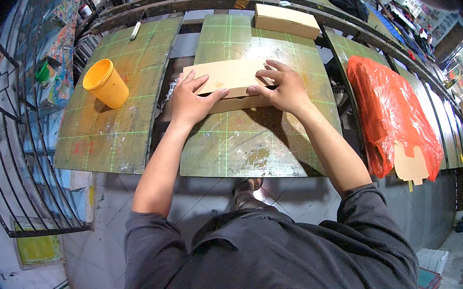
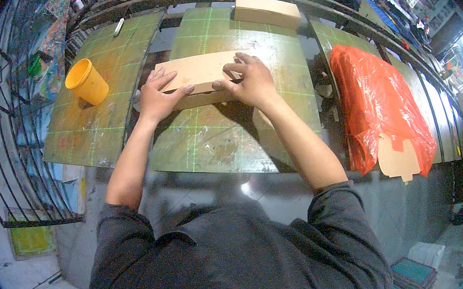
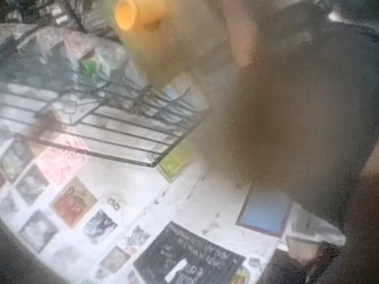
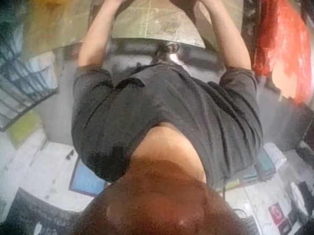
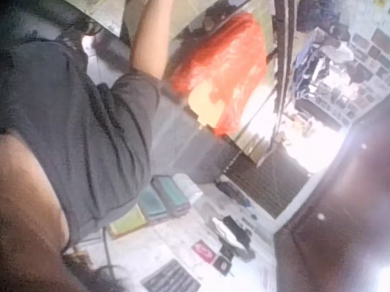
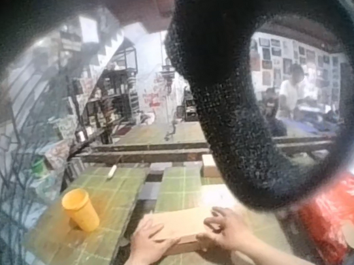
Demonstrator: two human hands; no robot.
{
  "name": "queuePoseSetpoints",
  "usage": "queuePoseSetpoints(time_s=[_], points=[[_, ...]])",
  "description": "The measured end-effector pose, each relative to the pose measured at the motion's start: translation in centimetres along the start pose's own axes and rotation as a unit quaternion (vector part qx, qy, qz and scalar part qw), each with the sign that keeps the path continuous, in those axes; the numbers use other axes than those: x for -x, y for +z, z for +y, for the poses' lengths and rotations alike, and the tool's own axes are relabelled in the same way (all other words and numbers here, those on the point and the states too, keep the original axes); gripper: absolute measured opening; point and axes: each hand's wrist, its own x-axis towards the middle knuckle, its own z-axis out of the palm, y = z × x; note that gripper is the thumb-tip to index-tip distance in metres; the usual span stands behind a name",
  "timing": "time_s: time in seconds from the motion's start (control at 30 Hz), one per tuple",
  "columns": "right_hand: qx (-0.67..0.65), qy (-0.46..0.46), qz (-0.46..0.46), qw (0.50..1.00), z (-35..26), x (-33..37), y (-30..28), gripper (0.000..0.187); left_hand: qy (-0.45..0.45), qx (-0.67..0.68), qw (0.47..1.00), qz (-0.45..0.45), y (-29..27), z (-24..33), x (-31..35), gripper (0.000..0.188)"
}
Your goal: The person folds flat cardboard blanks into rectangular boxes by hand, creasing the flaps and tucking the tabs to form the sides. The person repeats this process for several blanks, stacking the finished boxes on the table.
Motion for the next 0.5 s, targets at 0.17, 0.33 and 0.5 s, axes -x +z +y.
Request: queuePoseSetpoints(time_s=[0.17, 0.33, 0.5], points=[[0.009, -0.018, 0.036, 0.999, 0.0, 0.3, 0.5, 0.039, 0.043, 0.000, 0.998, 0.055, 0.5, -0.4, 0.4, 0.058], [0.032, -0.067, 0.073, 0.995, 0.2, 0.7, 0.8, 0.038, 0.088, -0.016, 0.991, 0.100, 1.1, -0.7, 0.8, 0.057], [0.025, -0.056, 0.077, 0.995, 0.1, 0.7, 0.7, 0.038, 0.130, -0.018, 0.985, 0.112, 1.1, -1.1, 0.6, 0.057]])
